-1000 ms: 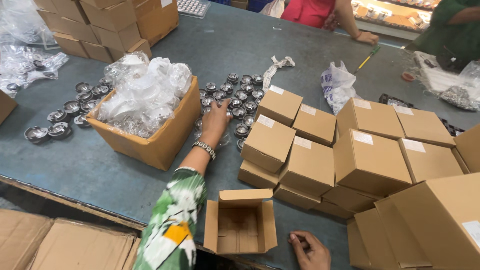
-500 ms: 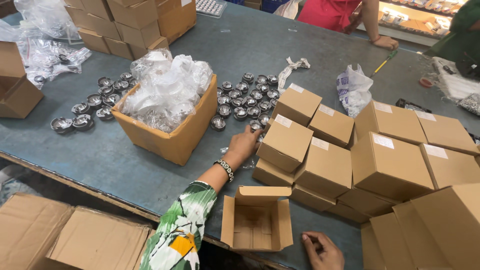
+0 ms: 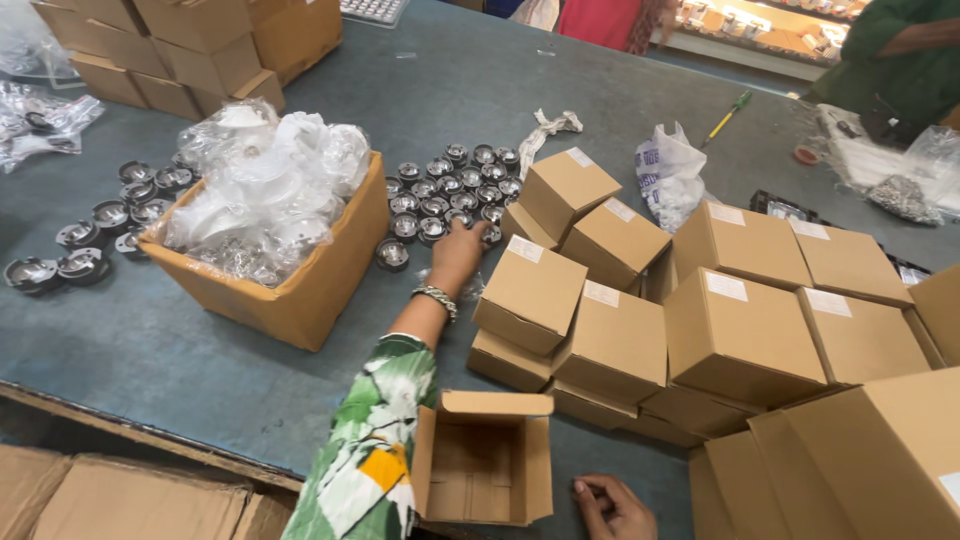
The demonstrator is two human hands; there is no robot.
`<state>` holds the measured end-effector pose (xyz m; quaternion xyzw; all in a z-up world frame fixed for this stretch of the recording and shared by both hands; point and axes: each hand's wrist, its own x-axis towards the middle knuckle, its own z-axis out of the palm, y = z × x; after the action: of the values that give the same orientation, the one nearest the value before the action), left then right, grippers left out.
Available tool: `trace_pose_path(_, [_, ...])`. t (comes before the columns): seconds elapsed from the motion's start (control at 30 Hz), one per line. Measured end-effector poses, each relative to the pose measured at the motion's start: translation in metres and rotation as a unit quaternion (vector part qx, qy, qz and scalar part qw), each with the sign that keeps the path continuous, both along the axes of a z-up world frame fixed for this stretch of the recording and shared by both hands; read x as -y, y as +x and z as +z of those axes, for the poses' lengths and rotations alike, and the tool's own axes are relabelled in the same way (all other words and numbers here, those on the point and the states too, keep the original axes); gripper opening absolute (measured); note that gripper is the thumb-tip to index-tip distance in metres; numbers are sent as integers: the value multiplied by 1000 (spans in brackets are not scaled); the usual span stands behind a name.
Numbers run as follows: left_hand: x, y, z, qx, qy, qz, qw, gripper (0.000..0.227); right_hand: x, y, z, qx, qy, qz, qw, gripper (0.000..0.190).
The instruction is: The person packs small, round, metallic objects into plastic bags and places them into small cardboard boxes. They then close the boxes and stack them on the table. The person also handles white circular objects, placing them into boxes.
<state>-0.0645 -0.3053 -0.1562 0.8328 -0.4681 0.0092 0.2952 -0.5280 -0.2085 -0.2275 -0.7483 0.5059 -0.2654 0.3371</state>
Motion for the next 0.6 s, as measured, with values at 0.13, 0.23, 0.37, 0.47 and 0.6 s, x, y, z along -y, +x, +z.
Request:
trace_pose_path(0.13, [-53,8,32,-21,-16,24,999,42,-5,2,17,-16,16,-4,1000,12])
trace_pose_path(0.23, [-107,25,38,31,24,87,995,38,-8,5,29,-20,15,6,1000,12])
trace_pose_path(0.37, [-130,36,14,50,139,129,981,49,-14,10,42,-31,-15,29,999,12])
trace_pose_path(0.47, [-112,43,-8,69,119,155,978,59,-18,8,42,-22,-29,36,999,13])
trace_pose_path(0.6, [-73,41,-13,28,91,112,989,53,-10,2,21,-5,-53,35,998,11])
